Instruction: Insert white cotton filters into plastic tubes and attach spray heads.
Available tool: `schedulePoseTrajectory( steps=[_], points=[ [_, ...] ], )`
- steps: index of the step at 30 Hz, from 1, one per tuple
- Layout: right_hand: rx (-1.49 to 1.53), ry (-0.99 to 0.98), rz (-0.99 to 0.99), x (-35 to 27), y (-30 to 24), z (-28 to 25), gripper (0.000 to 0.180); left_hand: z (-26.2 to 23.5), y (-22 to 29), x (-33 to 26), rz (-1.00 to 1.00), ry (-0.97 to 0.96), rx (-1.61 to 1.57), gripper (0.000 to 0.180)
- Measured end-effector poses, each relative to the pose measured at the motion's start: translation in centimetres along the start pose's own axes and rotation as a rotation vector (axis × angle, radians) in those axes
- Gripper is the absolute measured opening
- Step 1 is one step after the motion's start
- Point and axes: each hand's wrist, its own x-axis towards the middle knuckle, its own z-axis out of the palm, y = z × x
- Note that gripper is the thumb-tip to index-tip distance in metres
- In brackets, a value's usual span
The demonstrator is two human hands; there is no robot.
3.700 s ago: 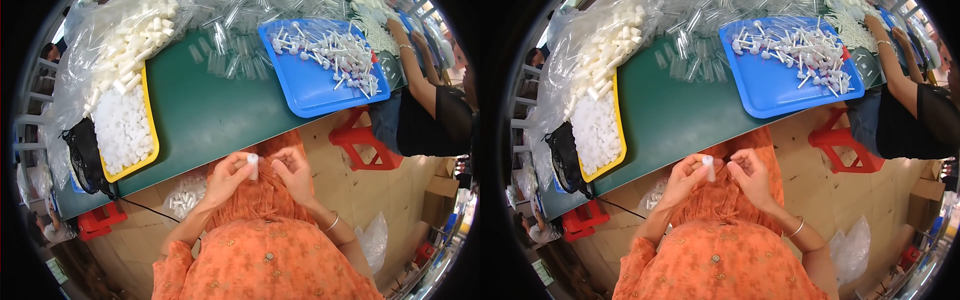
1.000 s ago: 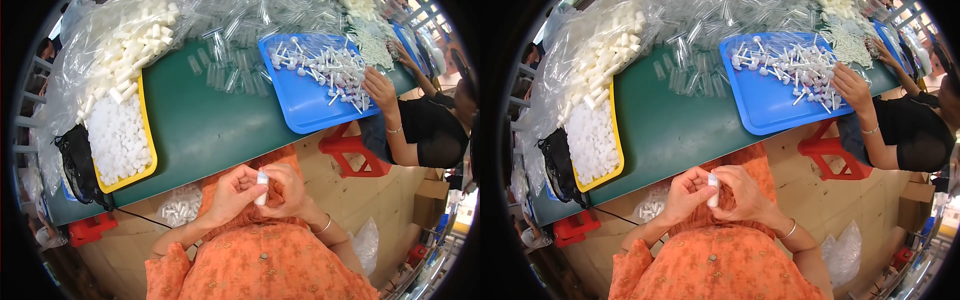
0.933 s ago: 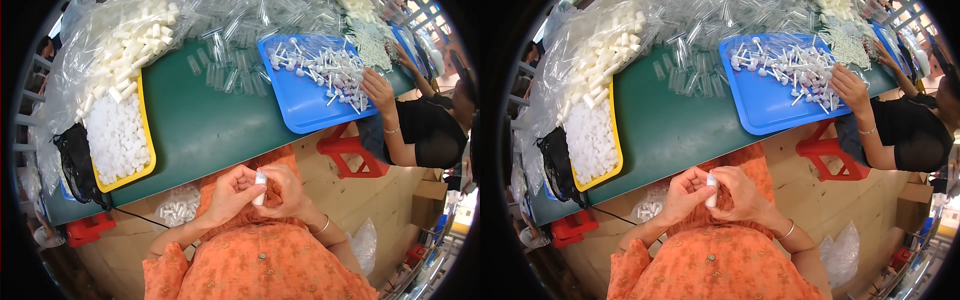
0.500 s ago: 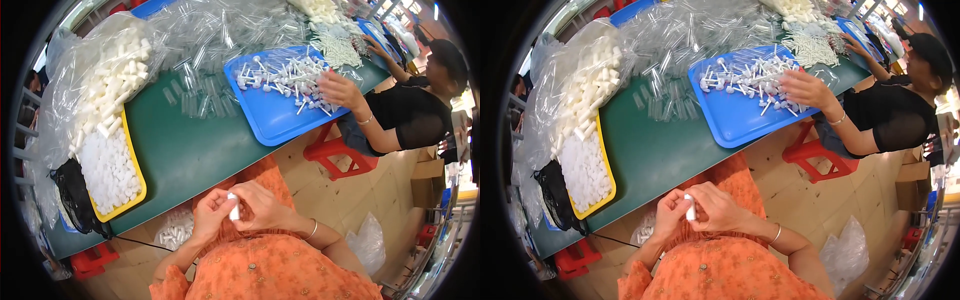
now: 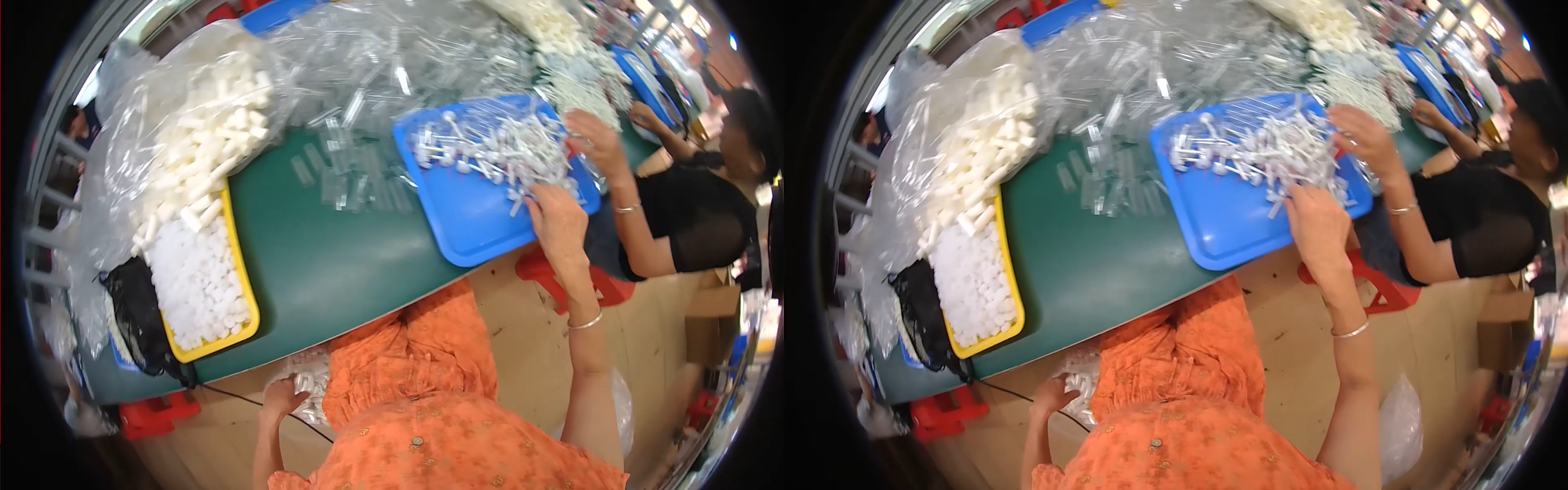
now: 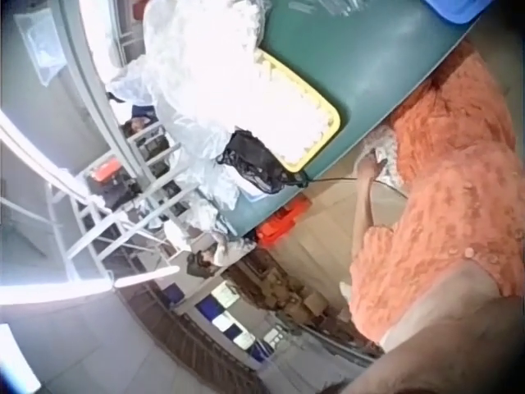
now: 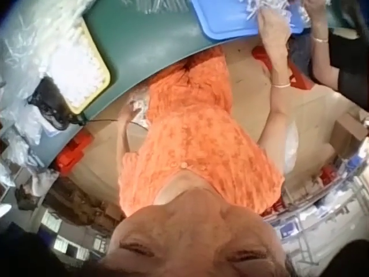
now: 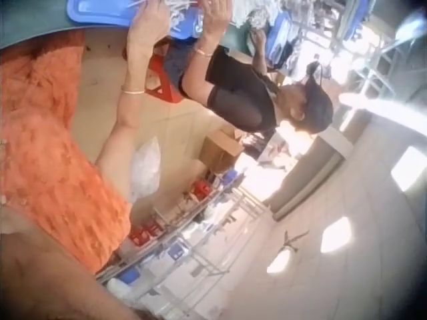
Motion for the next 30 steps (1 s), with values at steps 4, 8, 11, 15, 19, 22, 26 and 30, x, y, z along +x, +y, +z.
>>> schedulePoseTrajectory(
  steps=[4,8,11,15,19,22,26,30],
  points=[
    [-0.009,0.000,0.089,0.1,1.1,1.2,0.015,-10.8,7.4,0.3,0.525,-0.273,-0.549,0.030],
    [-0.060,0.017,0.138,0.3,1.6,1.7,0.016,-21.3,11.2,2.1,0.462,-0.167,-0.981,0.021],
    [0.056,0.022,0.122,0.7,0.8,2.2,0.016,-26.3,12.3,8.6,0.352,0.561,-0.856,0.015],
    [0.288,0.000,0.062,0.1,-2.5,1.7,0.011,-29.5,11.0,16.9,0.204,0.943,-0.271,0.021],
    [0.546,0.082,0.307,-1.9,-2.4,-1.2,0.006,-30.4,10.2,15.0,0.190,1.096,0.030,0.017],
    [0.965,0.060,0.465,-3.5,-1.2,-0.8,0.005,-29.7,5.5,12.5,-0.032,1.159,0.331,0.011],
    [1.377,-0.098,0.518,-3.2,-1.8,0.0,0.006,-28.2,1.9,13.7,-0.059,1.081,0.415,0.011],
    [1.737,-0.108,0.563,-1.8,-3.6,-0.7,0.036,-28.2,0.2,13.1,-0.105,1.074,0.482,0.016]
  ],
)
